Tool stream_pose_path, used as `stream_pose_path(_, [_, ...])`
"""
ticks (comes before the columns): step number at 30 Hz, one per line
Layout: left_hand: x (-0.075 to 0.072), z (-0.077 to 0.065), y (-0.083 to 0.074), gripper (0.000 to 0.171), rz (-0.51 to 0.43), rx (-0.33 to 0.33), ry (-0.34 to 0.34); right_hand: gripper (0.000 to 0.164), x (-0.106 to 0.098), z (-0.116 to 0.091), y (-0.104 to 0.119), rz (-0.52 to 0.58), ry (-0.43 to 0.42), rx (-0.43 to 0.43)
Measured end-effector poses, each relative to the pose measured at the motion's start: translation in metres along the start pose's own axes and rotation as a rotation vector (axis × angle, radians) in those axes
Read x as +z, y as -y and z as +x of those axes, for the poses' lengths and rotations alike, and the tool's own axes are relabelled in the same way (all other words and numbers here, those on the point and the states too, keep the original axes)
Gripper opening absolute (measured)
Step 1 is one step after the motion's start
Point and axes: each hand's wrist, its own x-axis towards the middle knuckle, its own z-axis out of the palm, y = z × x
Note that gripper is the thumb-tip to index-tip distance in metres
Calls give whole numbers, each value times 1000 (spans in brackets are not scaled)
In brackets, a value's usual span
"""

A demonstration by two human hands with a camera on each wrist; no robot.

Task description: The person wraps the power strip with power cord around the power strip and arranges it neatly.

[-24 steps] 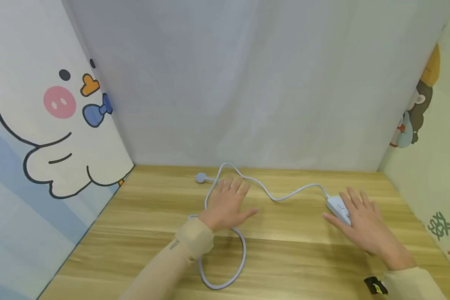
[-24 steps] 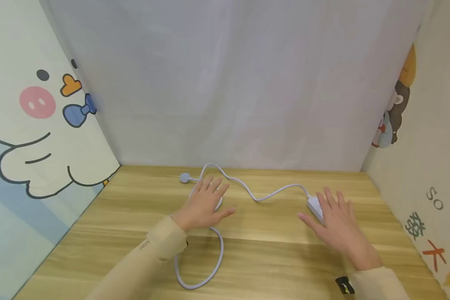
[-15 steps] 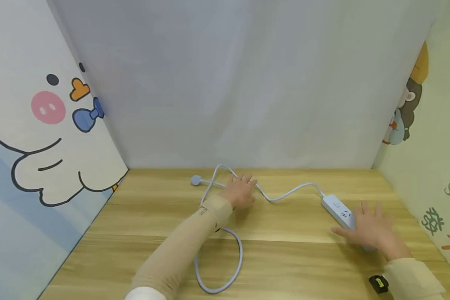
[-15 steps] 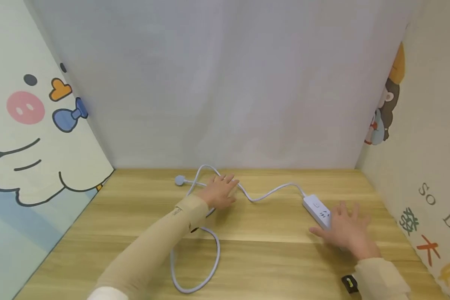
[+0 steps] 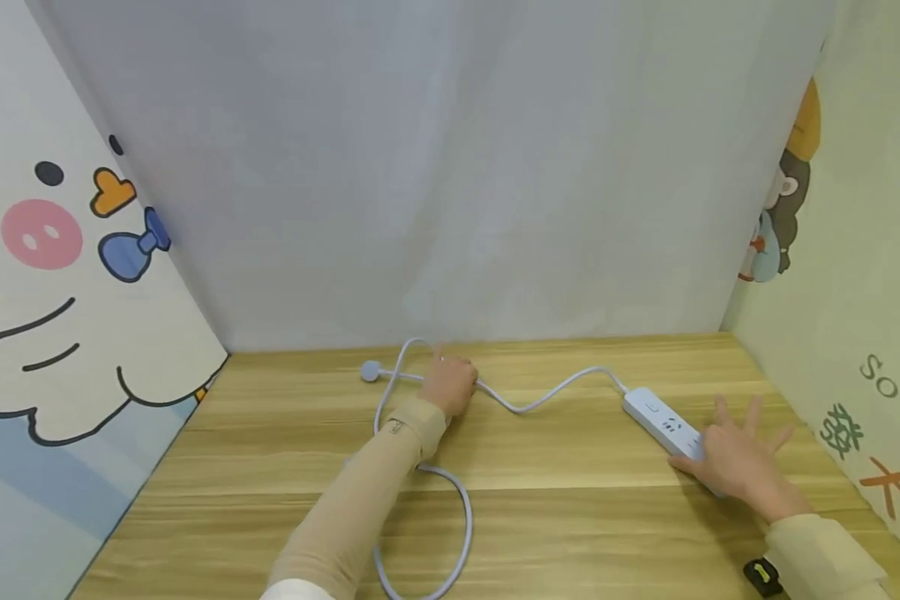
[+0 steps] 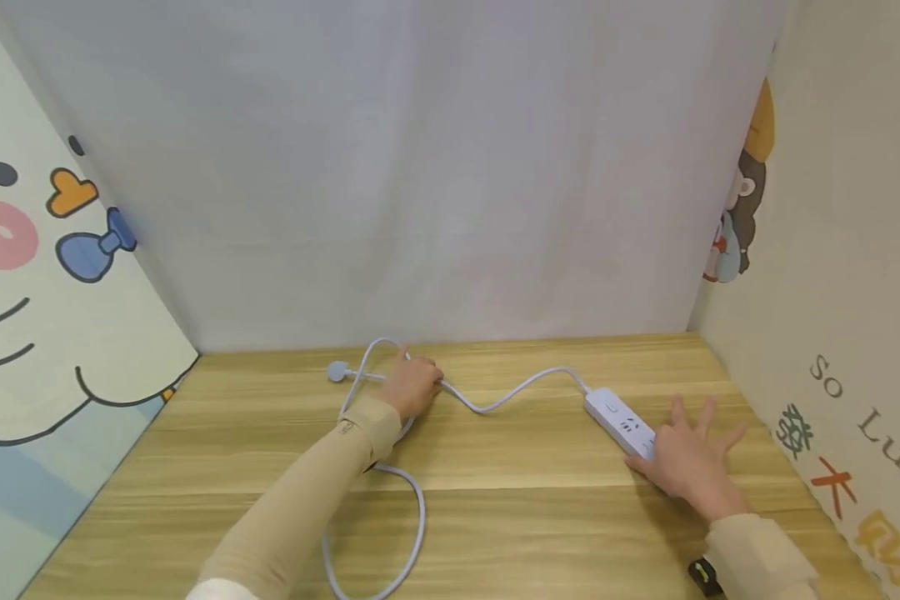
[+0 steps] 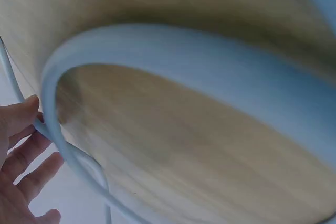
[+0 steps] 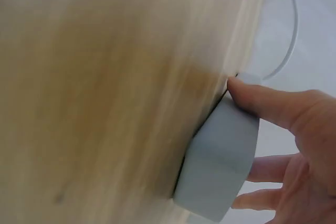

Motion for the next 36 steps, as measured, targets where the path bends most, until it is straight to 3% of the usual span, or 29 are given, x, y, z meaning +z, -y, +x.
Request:
stream_pose_path(4, [-4,-14,15,12,-41,69,-67,55,0,-4,-1,-11,-58,-40])
stream_pose_path(6, [-10,-26,21,15,-82,102,-78,52,1,-7,-2,-25,-126,-65])
stream_pose_path(9, [-31,-47,25,19,-196,128,-117,51,-6,-10,-4,-36,-290,-72])
stream_pose_path(11, [-50,-64,22,22,-333,127,-147,53,-16,-10,-6,-16,-406,-62])
stream_pose_path(14, [-77,-94,11,20,-599,140,-174,79,-39,-6,-3,68,-594,-71])
stream_pose_path(18, [-100,-133,-7,14,-944,151,-77,112,-67,3,9,179,-844,-146])
stream_pose_path(20, [-106,-144,-16,14,-1061,168,-29,110,-77,7,19,220,-922,-191])
stream_pose_path(24, [-107,-143,-40,15,-1126,335,-13,100,-89,15,42,294,-953,-255])
stream_pose_path(26, [-105,-142,-54,17,-1146,408,33,95,-95,19,52,329,-964,-267])
stream_pose_path(33, [-89,-159,-72,26,-1357,499,249,70,-111,17,59,392,-976,-247])
stream_pose_path(36, [-87,-160,-80,29,-1356,586,302,65,-114,13,65,457,-946,-274])
